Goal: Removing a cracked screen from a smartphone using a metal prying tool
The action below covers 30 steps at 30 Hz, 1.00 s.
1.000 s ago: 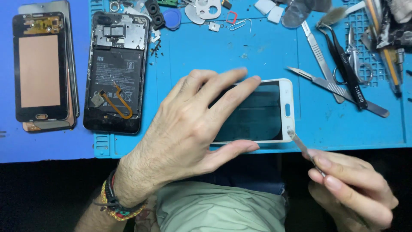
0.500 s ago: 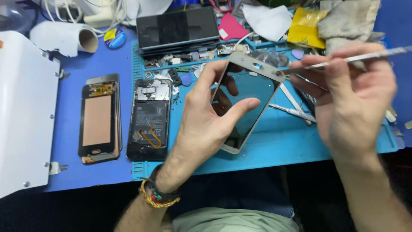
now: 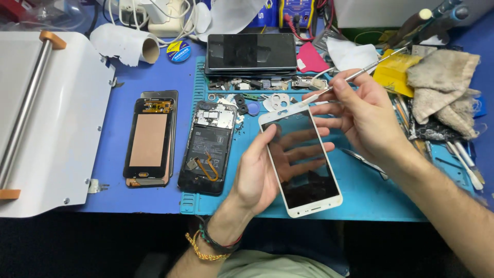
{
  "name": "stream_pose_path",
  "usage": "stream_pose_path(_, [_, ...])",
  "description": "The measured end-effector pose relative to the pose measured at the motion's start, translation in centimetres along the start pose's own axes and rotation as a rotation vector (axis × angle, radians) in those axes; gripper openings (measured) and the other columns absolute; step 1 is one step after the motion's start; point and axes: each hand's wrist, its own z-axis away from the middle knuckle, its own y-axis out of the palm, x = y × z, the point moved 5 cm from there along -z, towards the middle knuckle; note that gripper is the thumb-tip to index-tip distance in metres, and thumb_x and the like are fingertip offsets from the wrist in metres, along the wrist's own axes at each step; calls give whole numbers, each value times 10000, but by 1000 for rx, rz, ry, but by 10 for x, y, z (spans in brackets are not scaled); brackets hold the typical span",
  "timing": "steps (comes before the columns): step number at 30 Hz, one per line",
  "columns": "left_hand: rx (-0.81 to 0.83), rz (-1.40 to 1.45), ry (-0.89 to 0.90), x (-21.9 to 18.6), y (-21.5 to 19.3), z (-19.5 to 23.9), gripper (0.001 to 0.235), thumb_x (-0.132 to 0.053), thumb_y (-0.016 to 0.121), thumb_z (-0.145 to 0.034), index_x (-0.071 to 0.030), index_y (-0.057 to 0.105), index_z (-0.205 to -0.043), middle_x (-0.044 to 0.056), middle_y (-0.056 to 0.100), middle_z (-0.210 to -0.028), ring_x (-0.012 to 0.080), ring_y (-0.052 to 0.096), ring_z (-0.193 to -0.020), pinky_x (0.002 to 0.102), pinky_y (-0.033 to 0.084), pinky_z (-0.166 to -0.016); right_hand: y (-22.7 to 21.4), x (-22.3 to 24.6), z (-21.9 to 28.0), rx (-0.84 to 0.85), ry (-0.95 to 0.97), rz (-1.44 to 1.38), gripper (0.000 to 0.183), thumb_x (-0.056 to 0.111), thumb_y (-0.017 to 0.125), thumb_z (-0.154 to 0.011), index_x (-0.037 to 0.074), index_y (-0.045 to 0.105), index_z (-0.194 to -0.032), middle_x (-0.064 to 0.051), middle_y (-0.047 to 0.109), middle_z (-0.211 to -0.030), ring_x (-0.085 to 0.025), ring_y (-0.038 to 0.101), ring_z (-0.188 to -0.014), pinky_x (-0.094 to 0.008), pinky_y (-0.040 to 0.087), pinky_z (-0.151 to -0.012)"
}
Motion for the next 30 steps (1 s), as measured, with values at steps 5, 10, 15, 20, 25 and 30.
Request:
stream_pose_path(5, [26,208,92,1,-8,4,688,-601,364,-1098,34,539,-1298,356,633,-1192,547,646,-1123,662,532,-1003,0,-17,6,37,1,-65,149,241,534,-1101,110,478,-1145,-287,719,-1121,-277,753,-841,-353,672,-684])
stream_pose_path(10, [22,200,23,7,-20,6,843,-687,316,-1098,35,465,-1506,281,646,-1104,451,699,-915,621,599,-815,-7,-27,12,68,21,-88,154,236,533,-1115,105,459,-1148,-309,697,-1048,-336,743,-825,-410,671,-668])
stream_pose_path(15, [28,89,-17,5,-17,2,906,-712,260,-1091,63,474,-1507,263,634,-1125,434,700,-909,605,603,-815,-12,-25,13,55,2,-114,133,200,523,-1135,80,468,-1147,-288,686,-1026,-350,755,-845,-423,693,-640])
stream_pose_path(20, [28,81,-42,10,-20,0,891,-721,256,-1080,43,490,-1475,277,633,-1140,434,699,-910,598,603,-801,-14,-26,11,70,20,-179,143,190,551,-1112,72,470,-1118,-265,675,-988,-382,757,-848,-448,689,-597])
stream_pose_path(25, [56,99,-47,12,-20,-1,930,-734,245,-1084,81,512,-1445,269,639,-1137,420,705,-908,596,604,-805,-15,-23,11,86,-5,-171,162,192,567,-1100,58,476,-1092,-239,673,-951,-359,766,-858,-446,695,-591])
stream_pose_path(30, [73,129,-61,12,-20,-3,920,-733,274,-1088,83,525,-1430,257,639,-1126,425,702,-912,622,593,-814,-17,-25,12,76,5,-188,132,168,580,-1085,77,484,-1078,-158,629,-948,-345,766,-905,-455,693,-595])
